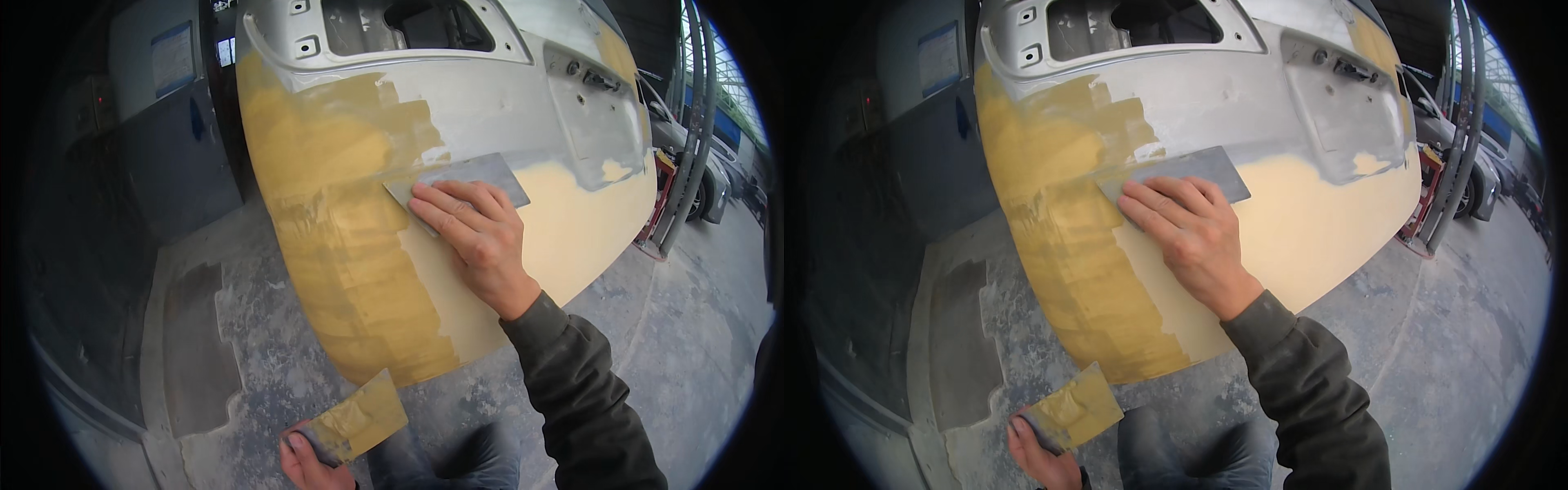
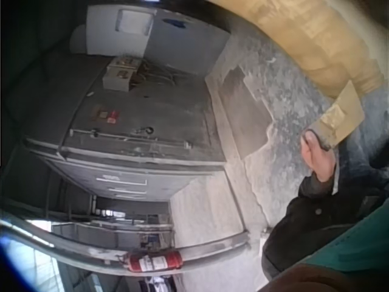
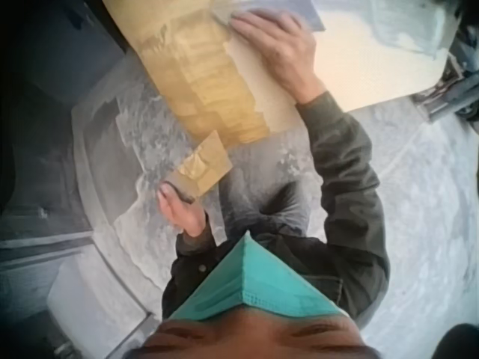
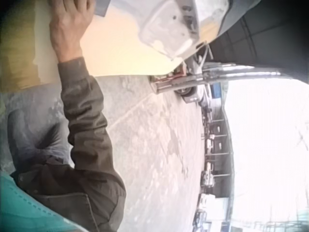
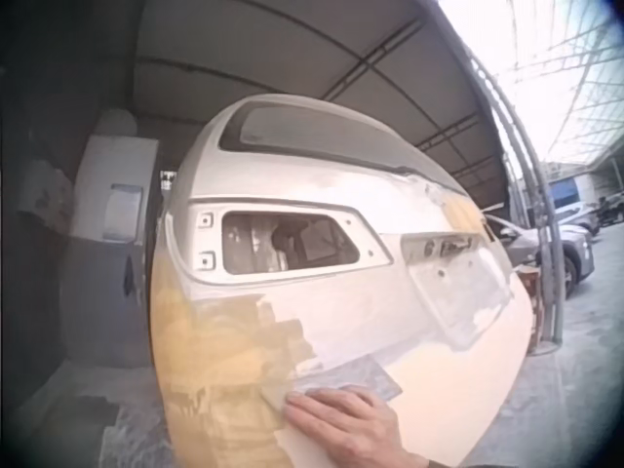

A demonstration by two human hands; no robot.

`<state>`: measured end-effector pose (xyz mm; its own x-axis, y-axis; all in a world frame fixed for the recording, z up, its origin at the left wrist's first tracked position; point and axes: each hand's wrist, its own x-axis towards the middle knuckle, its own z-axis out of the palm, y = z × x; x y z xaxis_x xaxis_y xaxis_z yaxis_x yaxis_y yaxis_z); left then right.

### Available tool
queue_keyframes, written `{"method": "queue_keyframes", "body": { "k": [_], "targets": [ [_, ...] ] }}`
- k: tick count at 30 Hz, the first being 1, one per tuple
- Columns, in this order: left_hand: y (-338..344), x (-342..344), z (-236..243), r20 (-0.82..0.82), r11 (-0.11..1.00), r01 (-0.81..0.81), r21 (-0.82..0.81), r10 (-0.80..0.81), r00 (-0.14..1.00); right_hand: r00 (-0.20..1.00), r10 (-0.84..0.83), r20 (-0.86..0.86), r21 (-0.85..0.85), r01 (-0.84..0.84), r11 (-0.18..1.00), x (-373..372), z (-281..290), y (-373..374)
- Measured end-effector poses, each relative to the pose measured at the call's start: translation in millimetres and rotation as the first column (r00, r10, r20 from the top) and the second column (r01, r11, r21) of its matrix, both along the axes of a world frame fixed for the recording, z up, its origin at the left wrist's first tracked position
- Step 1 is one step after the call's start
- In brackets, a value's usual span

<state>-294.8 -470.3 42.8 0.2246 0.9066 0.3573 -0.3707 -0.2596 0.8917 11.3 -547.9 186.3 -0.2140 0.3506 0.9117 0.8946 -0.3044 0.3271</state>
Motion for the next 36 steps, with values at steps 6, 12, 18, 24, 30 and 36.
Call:
{"method": "queue_keyframes", "body": {
  "k": [6,12,18,24,30,36],
  "targets": [
    [7.4,2.5,-27.1,-0.203,0.937,-0.089,0.337,0.165,0.965,0.994,0.013,-0.111,-0.11,-0.025,0.994,-19.1,5.1,-8.6],
    [5.2,10.9,-22.8,0.107,0.993,0.111,-0.042,-0.106,0.989,0.986,-0.013,-0.163,-0.199,-0.02,0.98,-28.2,5.8,-18.7],
    [4.2,13.0,-17.6,0.196,0.978,0.111,-0.177,-0.075,0.978,0.98,-0.019,-0.197,-0.264,-0.034,0.964,-38.8,-3.8,-27.4],
    [4.9,13.5,-15.2,0.194,0.978,0.117,-0.173,-0.083,0.977,0.973,-0.055,-0.222,-0.314,-0.018,0.949,-51.6,-19.4,-38.6],
    [3.9,18.5,-15.2,0.194,0.98,0.035,-0.195,0.003,0.981,0.962,-0.05,-0.27,-0.314,-0.039,0.949,-62.2,-40.2,-46.7],
    [8.0,9.4,-23.6,0.189,0.978,0.138,-0.154,-0.108,0.976,0.955,-0.07,-0.288,-0.316,-0.026,0.948,-71.9,-64.7,-56.0]
  ]
}}
